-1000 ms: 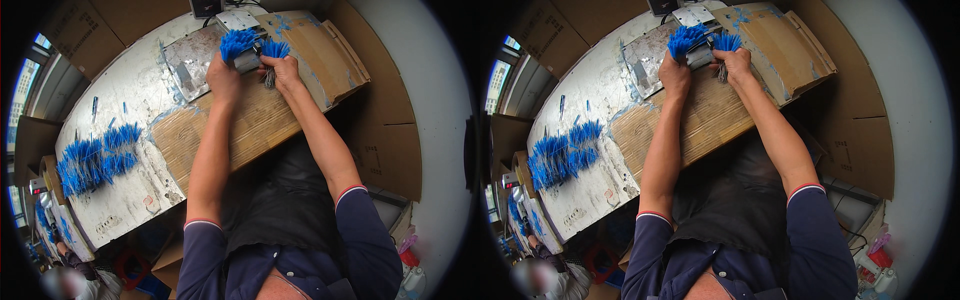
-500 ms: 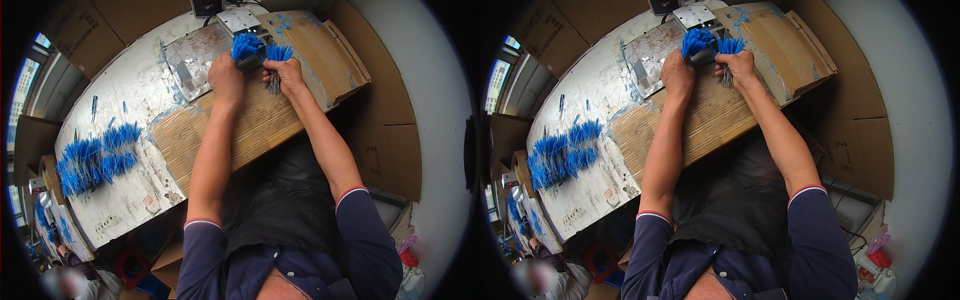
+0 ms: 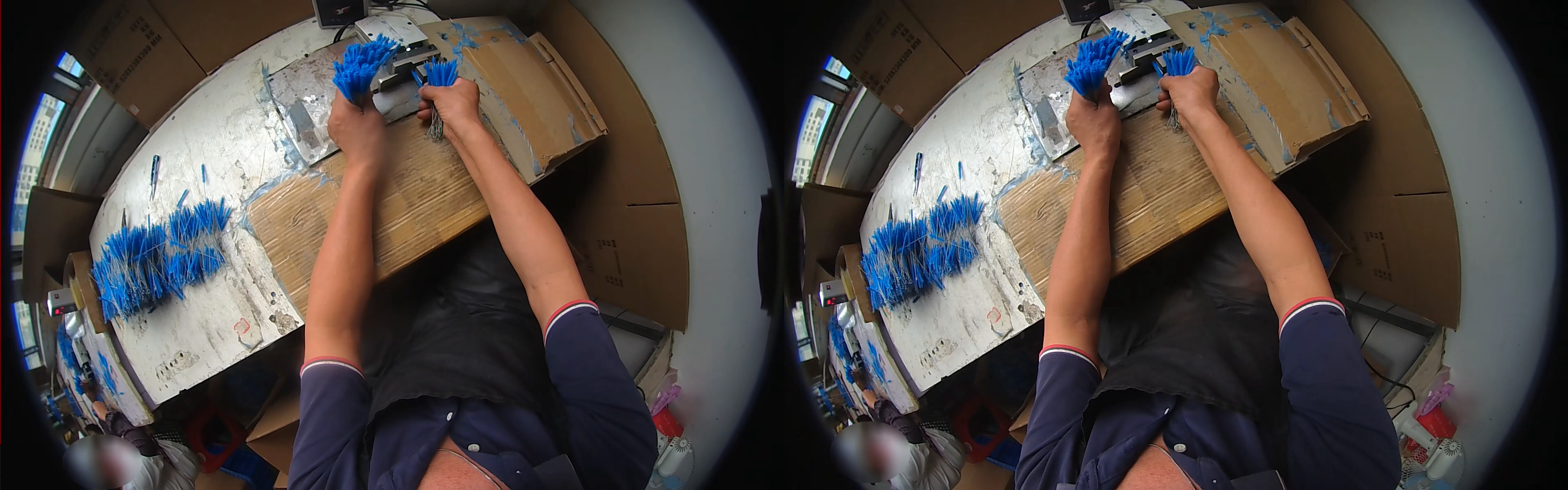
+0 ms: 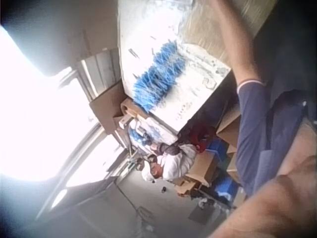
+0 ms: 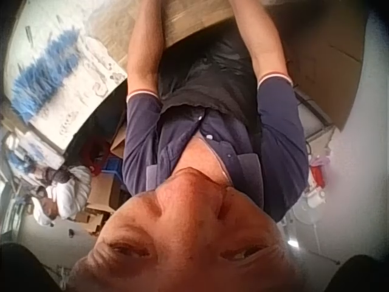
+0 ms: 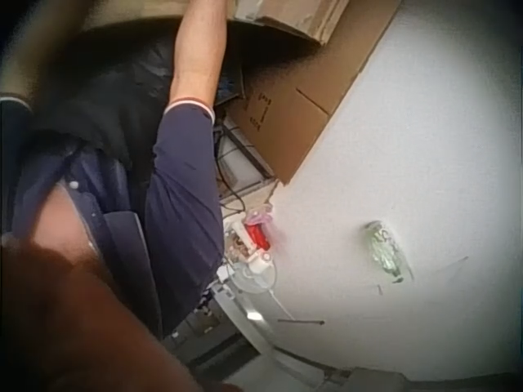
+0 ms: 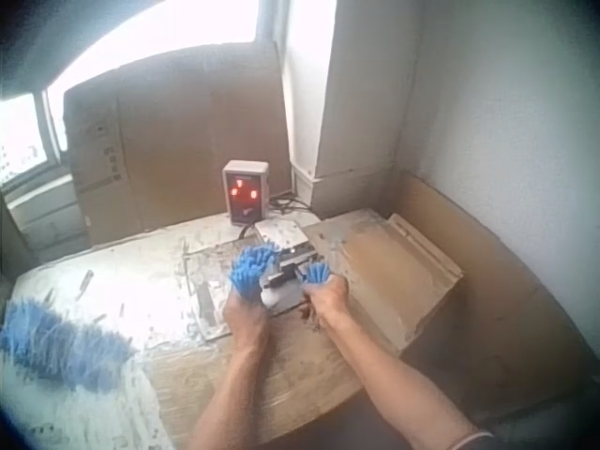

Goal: The person is bundling blue plastic bristles into black cylindrical bases using a small manual assembly machine.

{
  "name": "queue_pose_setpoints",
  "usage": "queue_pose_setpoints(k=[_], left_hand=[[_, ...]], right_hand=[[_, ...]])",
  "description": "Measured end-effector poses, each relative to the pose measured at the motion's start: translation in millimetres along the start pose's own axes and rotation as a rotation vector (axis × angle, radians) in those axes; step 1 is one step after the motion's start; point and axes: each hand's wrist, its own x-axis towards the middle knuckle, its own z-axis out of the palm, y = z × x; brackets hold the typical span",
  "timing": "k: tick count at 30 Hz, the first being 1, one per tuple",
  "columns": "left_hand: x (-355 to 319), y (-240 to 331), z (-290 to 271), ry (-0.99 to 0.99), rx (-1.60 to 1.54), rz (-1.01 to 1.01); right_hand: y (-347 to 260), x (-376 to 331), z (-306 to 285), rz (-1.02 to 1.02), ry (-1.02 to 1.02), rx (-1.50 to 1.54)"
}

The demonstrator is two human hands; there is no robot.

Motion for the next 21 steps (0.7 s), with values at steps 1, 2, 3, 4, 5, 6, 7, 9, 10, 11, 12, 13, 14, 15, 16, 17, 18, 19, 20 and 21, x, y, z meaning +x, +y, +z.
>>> queue_pose_setpoints(k=[1, 2, 3, 4, 5, 6, 7, 9, 10, 11, 12, 13, 14, 15, 16, 17, 18, 19, 20, 21], left_hand=[[-0.2, 1.8, -0.2, -0.001, 0.0, -0.01], [0.2, 1.9, -0.4, -0.001, 0.0, -0.011], [1.0, 2.2, -0.2, 0.022, 0.043, 0.033], [1.4, 2.5, -0.2, 0.044, 0.086, 0.078], [1.6, 1.6, -0.3, 0.044, 0.085, 0.078], [1.7, 0.8, -0.6, 0.022, 0.103, 0.125], [1.7, 0.3, -0.6, -0.001, 0.12, 0.172], [0.0, 4.9, -0.7, -0.023, 0.091, 0.191], [-1.1, 7.2, -0.7, -0.045, 0.065, 0.209], [-1.8, 7.1, -1.7, -0.043, 0.066, 0.21], [-2.4, 6.9, -2.6, -0.095, 0.083, 0.183], [-3.0, 6.5, -3.3, -0.148, 0.099, 0.155], [-3.6, 9.4, -3.0, -0.149, 0.098, 0.155], [-3.8, 12.2, -2.3, -0.151, 0.102, 0.164], [-3.8, 14.7, -2.0, -0.154, 0.106, 0.174], [-3.7, 13.4, -1.7, -0.154, 0.107, 0.173], [-3.1, 12.1, -1.2, -0.156, 0.102, 0.171], [-2.9, 10.9, -0.8, -0.158, 0.098, 0.17], [-3.1, 10.9, -0.5, -0.159, 0.098, 0.168], [-3.3, 11.0, -0.1, -0.155, 0.103, 0.172]], right_hand=[[-0.1, 0.4, 0.1, -0.001, 0.006, 0.001], [-0.4, -0.3, 0.9, -0.002, 0.011, 0.002], [-0.7, -1.0, 1.6, -0.002, 0.011, 0.001], [-1.2, -1.7, 2.2, -0.01, 0.016, 0.016], [-1.2, -1.7, 2.1, -0.019, 0.021, 0.032], [-1.1, -2.3, 1.5, -0.02, 0.022, 0.032], [-0.7, -3.6, 0.5, -0.012, 0.006, 0.084], [1.4, -3.6, -3.8, -0.007, -0.009, 0.136], [2.3, -3.8, -7.3, -0.008, -0.033, 0.187], [2.1, -5.5, -8.8, -0.007, -0.062, 0.239], [2.4, -7.9, -11.2, -0.007, -0.064, 0.24], [3.3, -11.0, -13.9, 0.011, -0.119, 0.28], [3.8, -12.5, -17.3, 0.028, -0.17, 0.319], [6.2, -12.6, -19.2, 0.027, -0.169, 0.319], [9.9, -12.8, -20.6, -0.021, -0.178, 0.347], [11.5, -14.1, -20.5, -0.068, -0.189, 0.376], [12.1, -14.3, -20.5, -0.067, -0.189, 0.376], [12.4, -14.2, -20.6, -0.06, -0.172, 0.341], [11.7, -14.4, -20.5, -0.053, -0.155, 0.306], [10.6, -14.5, -20.9, -0.052, -0.154, 0.306]])
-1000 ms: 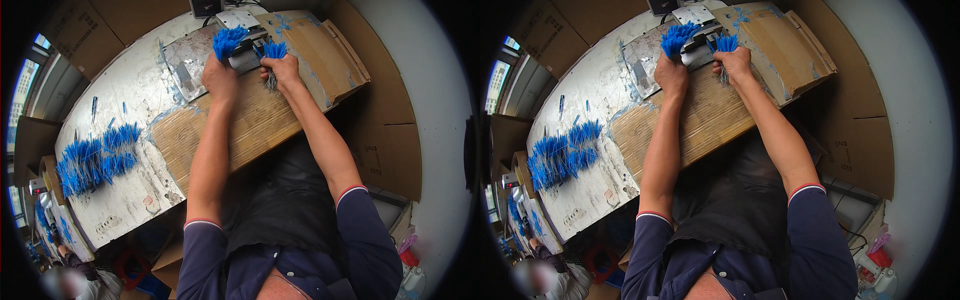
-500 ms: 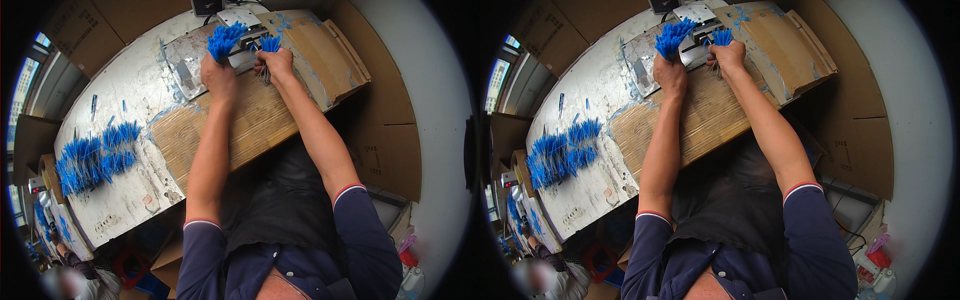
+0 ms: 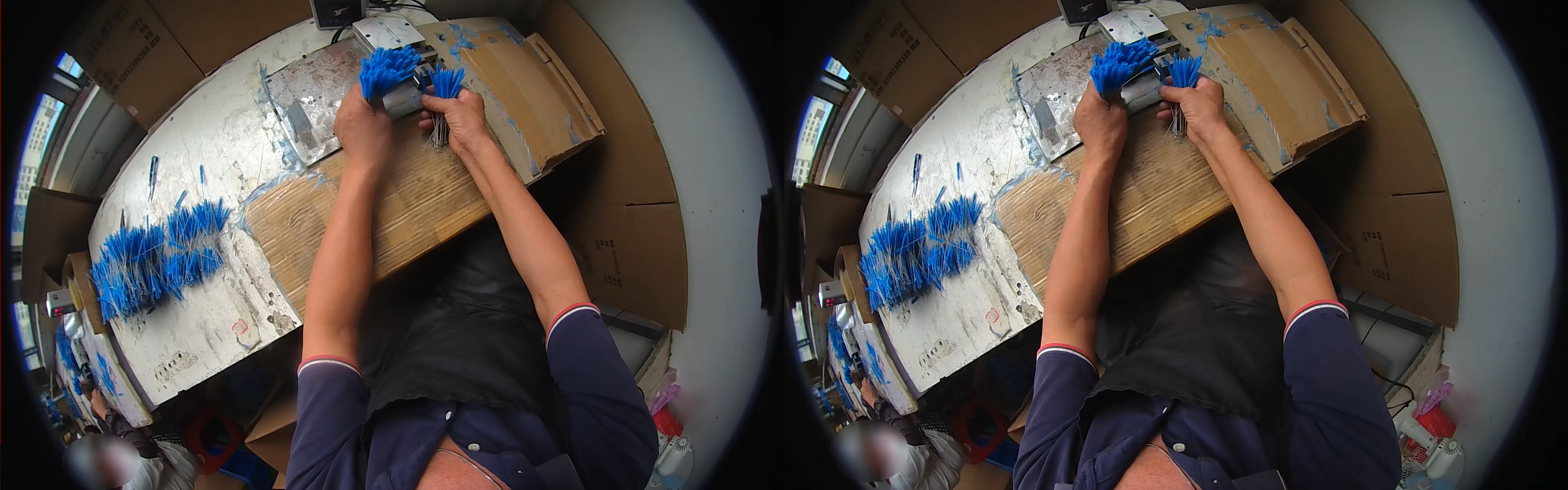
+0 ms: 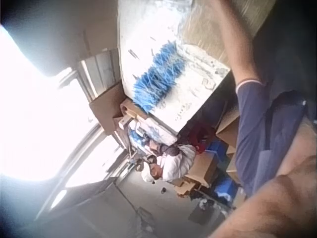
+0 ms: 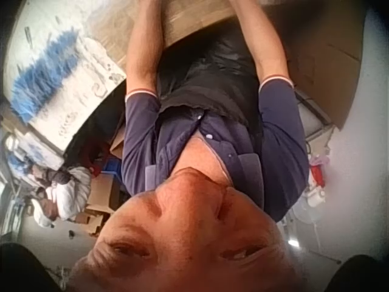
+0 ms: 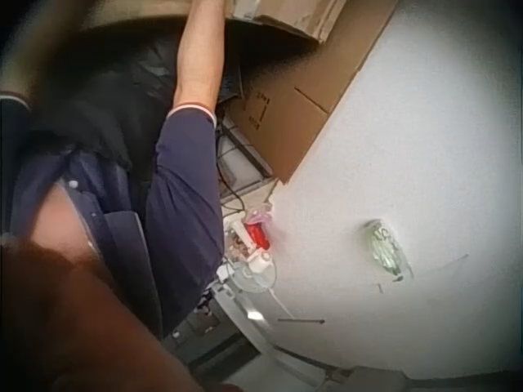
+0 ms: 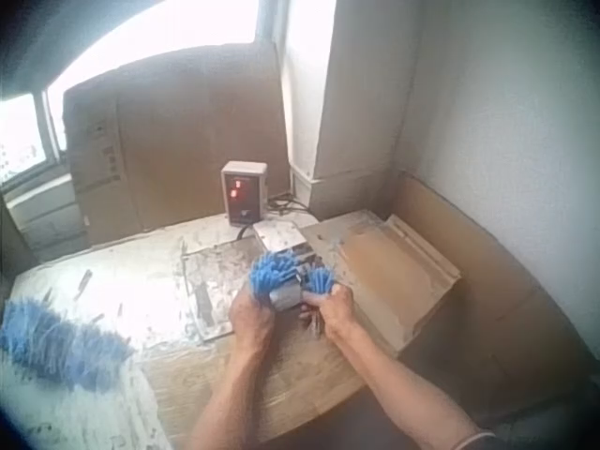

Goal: The person is bundling blue plastic bristles into black cylindrical bases using a small manual assembly machine.

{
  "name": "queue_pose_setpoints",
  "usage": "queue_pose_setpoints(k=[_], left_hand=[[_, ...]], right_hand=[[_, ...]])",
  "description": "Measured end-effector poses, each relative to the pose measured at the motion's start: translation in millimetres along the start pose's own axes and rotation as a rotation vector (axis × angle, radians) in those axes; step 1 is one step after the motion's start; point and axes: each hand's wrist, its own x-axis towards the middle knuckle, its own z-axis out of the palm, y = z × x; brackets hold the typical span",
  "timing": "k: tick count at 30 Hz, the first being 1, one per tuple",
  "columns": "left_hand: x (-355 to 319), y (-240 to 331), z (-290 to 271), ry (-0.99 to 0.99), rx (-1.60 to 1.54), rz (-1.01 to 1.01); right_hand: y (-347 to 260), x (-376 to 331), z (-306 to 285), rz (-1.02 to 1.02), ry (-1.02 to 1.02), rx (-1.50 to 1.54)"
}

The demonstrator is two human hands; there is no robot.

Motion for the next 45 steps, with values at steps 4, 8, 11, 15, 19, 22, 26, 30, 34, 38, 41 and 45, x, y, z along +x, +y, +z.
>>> queue_pose_setpoints(k=[4, 8, 11, 15, 19, 22, 26, 30, 34, 38, 41, 45], left_hand=[[0.6, -7.1, 1.5, -0.021, 0.078, 0.01], [-0.8, -10.0, 7.2, -0.051, 0.299, 0.067], [-1.2, -9.8, 8.6, -0.028, 0.333, 0.111], [-0.6, -11.6, 6.2, 0.018, 0.302, 0.052], [0.4, -8.9, 2.0, 0.105, 0.152, -0.061], [1.3, -3.8, -1.1, 0.108, 0.075, -0.067], [3.0, -6.1, 0.2, 0.117, 0.055, -0.056], [3.9, -8.8, 0.2, 0.095, 0.09, -0.022], [2.3, -7.4, -0.8, 0.053, 0.104, 0.033], [0.7, -5.6, 0.4, -0.002, 0.118, 0.008], [0.8, -8.1, 2.6, 0.014, 0.093, 0.041], [0.6, -8.6, 3.4, 0.013, 0.078, 0.038]], right_hand=[[-6.3, -0.3, 0.3, 0.062, 0.002, -0.129], [-5.4, 1.5, 0.2, 0.063, 0.011, -0.164], [-6.0, 3.3, 2.1, 0.058, 0.051, -0.248], [-4.2, 8.2, 6.3, 0.017, 0.078, -0.288], [-2.2, 16.5, 10.3, 0.006, 0.09, -0.319], [0.5, 25.3, 13.4, -0.007, 0.117, -0.352], [1.2, 31.4, 18.7, -0.035, 0.16, -0.396], [0.9, 30.7, 20.3, -0.05, 0.166, -0.383], [-1.2, 24.2, 15.7, 0.012, 0.099, -0.2], [0.9, 20.2, -3.8, 0.085, -0.055, 0.063], [0.7, 15.1, -8.1, 0.064, -0.061, 0.115], [1.6, 12.2, -4.0, 0.04, -0.031, 0.051]])
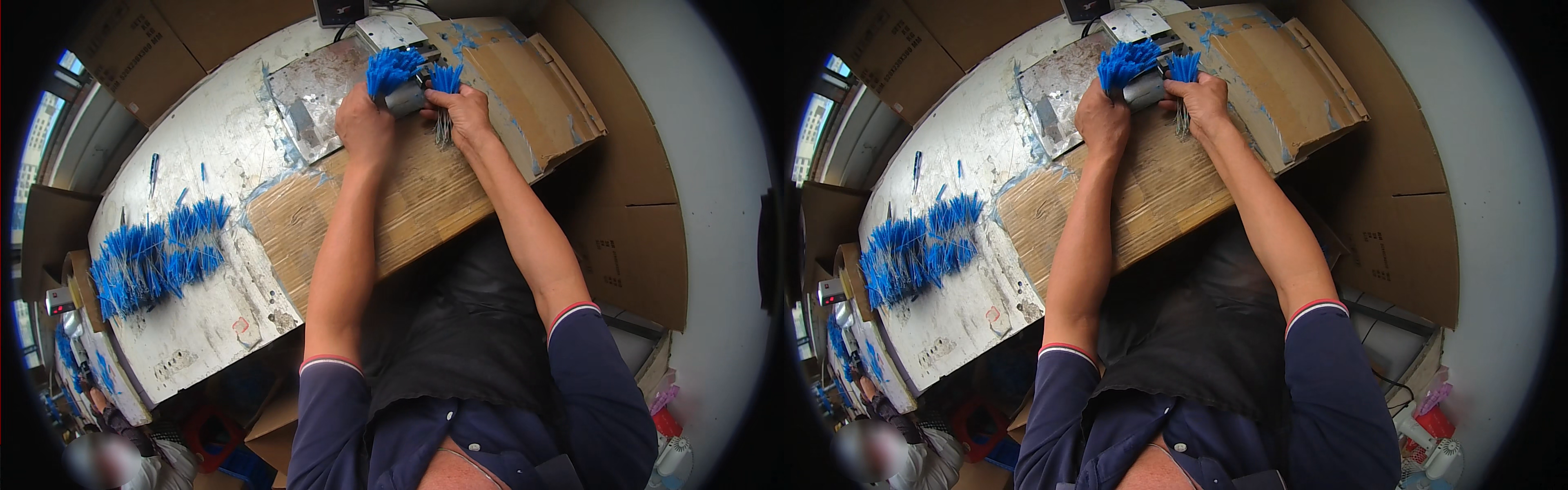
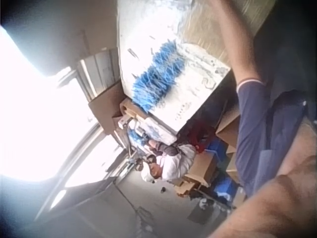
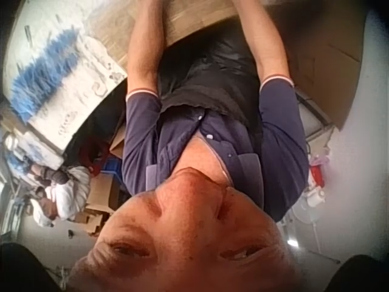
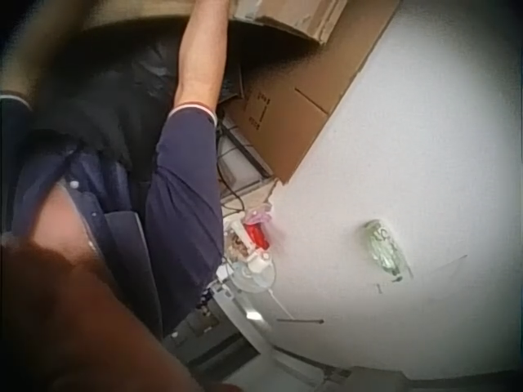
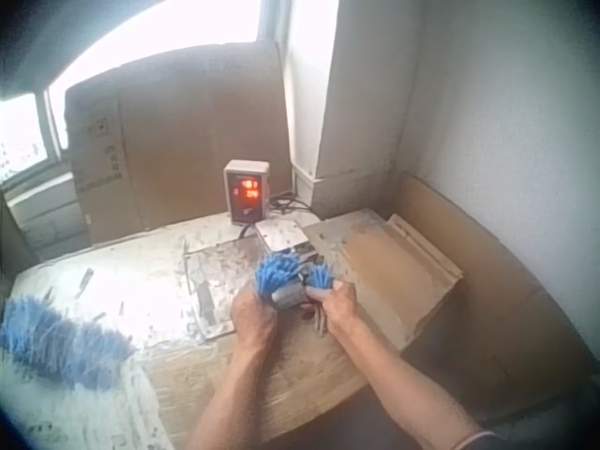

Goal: The person is bundling blue plastic bristles into black cylindrical bases using a small manual assembly machine.

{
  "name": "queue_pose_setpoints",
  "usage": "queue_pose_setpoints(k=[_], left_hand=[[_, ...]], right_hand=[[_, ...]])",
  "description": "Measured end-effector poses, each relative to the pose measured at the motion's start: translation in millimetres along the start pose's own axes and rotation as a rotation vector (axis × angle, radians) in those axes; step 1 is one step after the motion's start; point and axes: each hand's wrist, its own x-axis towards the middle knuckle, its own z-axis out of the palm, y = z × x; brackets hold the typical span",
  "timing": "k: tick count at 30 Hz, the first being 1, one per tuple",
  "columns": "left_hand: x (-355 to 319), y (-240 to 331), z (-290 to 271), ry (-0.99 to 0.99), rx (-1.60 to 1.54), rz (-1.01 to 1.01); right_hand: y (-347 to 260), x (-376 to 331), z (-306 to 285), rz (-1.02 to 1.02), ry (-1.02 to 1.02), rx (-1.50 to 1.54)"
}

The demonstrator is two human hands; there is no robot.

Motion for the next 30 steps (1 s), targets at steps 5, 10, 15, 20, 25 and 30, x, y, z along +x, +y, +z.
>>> queue_pose_setpoints(k=[5, 10, 15, 20, 25, 30], left_hand=[[-0.1, 1.0, 0.2, -0.027, 0.035, -0.001], [-1.9, 1.0, 1.7, -0.052, 0.202, 0.065], [-0.1, -5.4, 3.4, -0.048, 0.254, 0.022], [1.4, 2.1, -2.0, 0.037, -0.017, -0.095], [2.3, 6.5, -5.4, 0.042, -0.09, -0.15], [3.7, 5.7, -5.4, 0.093, -0.079, -0.084]], right_hand=[[-2.4, -3.2, 0.7, -0.015, 0.059, -0.158], [-7.3, -5.9, 0.6, 0.049, -0.011, -0.129], [-4.7, -6.7, 5.0, 0.02, -0.061, -0.042], [-4.6, 4.1, 15.6, 0.012, 0.133, -0.236], [-3.0, 16.3, 26.0, -0.012, 0.2, -0.285], [-3.3, 18.9, 33.4, -0.046, 0.235, -0.276]])
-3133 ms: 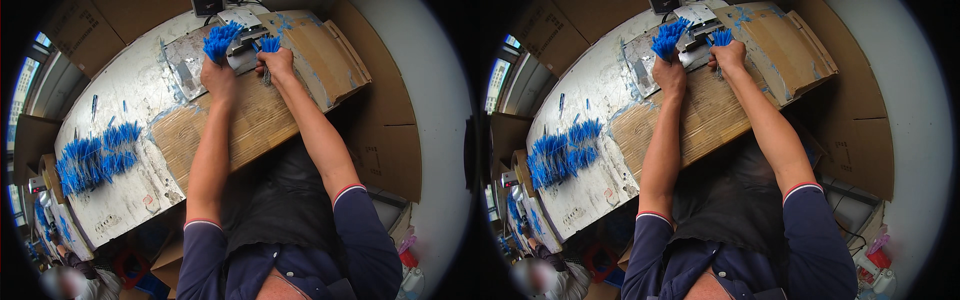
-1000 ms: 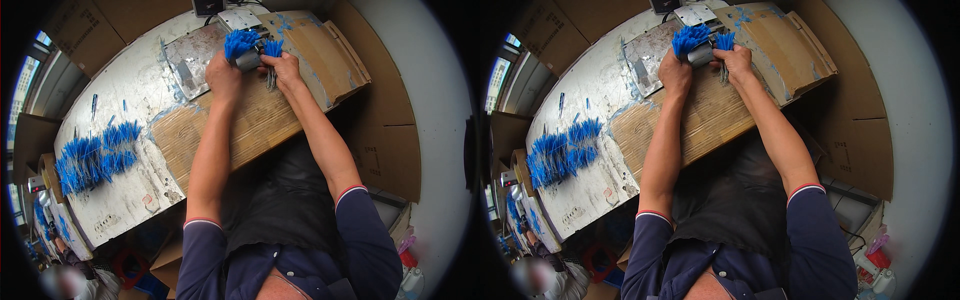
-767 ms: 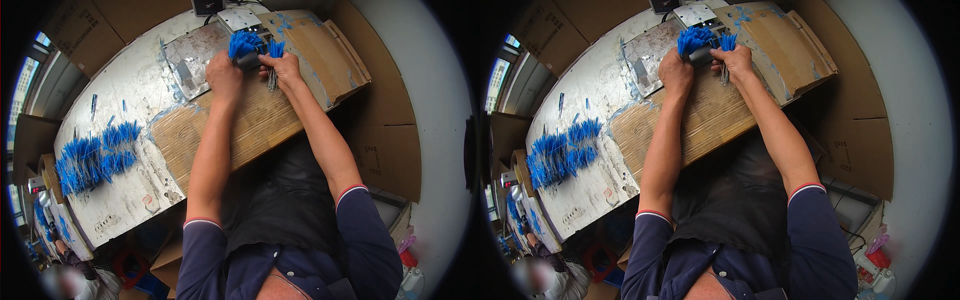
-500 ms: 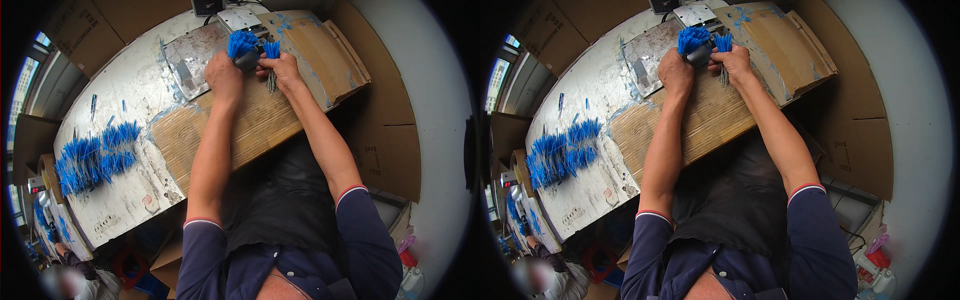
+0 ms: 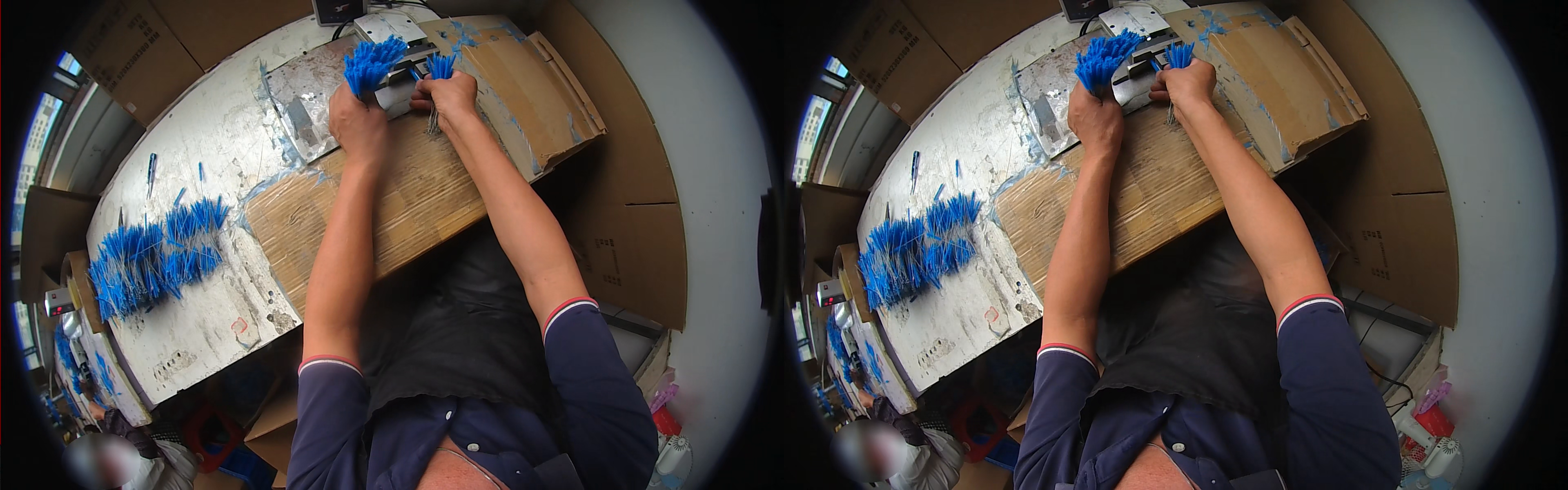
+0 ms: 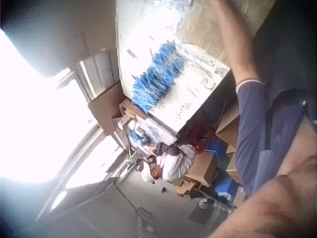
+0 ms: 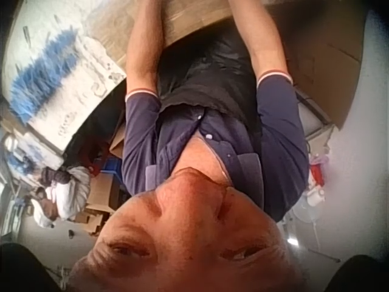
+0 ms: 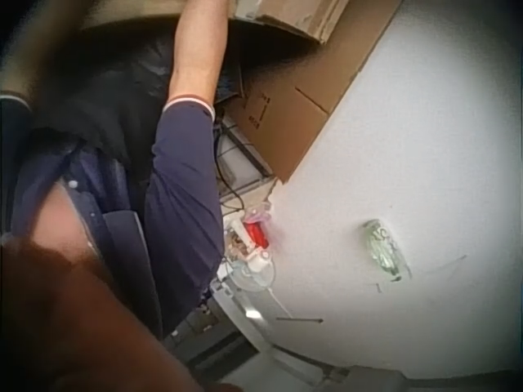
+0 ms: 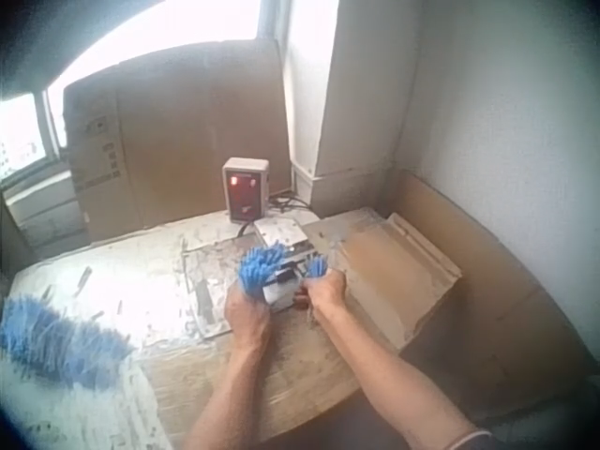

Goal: The person is bundling blue plastic bristles into black cylindrical bases using a small manual assembly machine.

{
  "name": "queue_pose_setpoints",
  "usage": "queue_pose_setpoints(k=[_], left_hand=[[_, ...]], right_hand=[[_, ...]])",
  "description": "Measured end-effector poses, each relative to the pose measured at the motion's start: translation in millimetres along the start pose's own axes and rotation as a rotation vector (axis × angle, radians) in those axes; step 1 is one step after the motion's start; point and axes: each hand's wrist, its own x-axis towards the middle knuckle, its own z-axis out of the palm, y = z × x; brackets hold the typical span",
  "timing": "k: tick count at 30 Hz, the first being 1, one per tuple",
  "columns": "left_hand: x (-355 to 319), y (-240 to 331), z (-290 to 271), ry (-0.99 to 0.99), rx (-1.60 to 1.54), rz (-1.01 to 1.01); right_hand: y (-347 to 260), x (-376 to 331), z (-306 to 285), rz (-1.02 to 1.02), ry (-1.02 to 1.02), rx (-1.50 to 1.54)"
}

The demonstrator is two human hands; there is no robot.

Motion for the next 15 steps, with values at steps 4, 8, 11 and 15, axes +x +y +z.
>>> queue_pose_setpoints(k=[4, 8, 11, 15], left_hand=[[-0.6, 1.4, -1.4, -0.034, 0.018, 0.065], [-4.3, 1.2, -0.3, -0.117, 0.009, -0.018], [-4.9, -0.1, 0.7, -0.14, 0.078, 0.054], [-2.8, -2.4, 0.9, -0.168, 0.066, 0.035]], right_hand=[[-3.9, -6.5, -1.7, 0.058, -0.007, 0.159], [-4.1, -12.9, -5.4, 0.051, -0.085, 0.274], [-4.5, -12.1, -10.6, -0.202, -0.103, 0.189], [12.5, -16.7, -19.0, -0.328, -0.143, 0.094]])
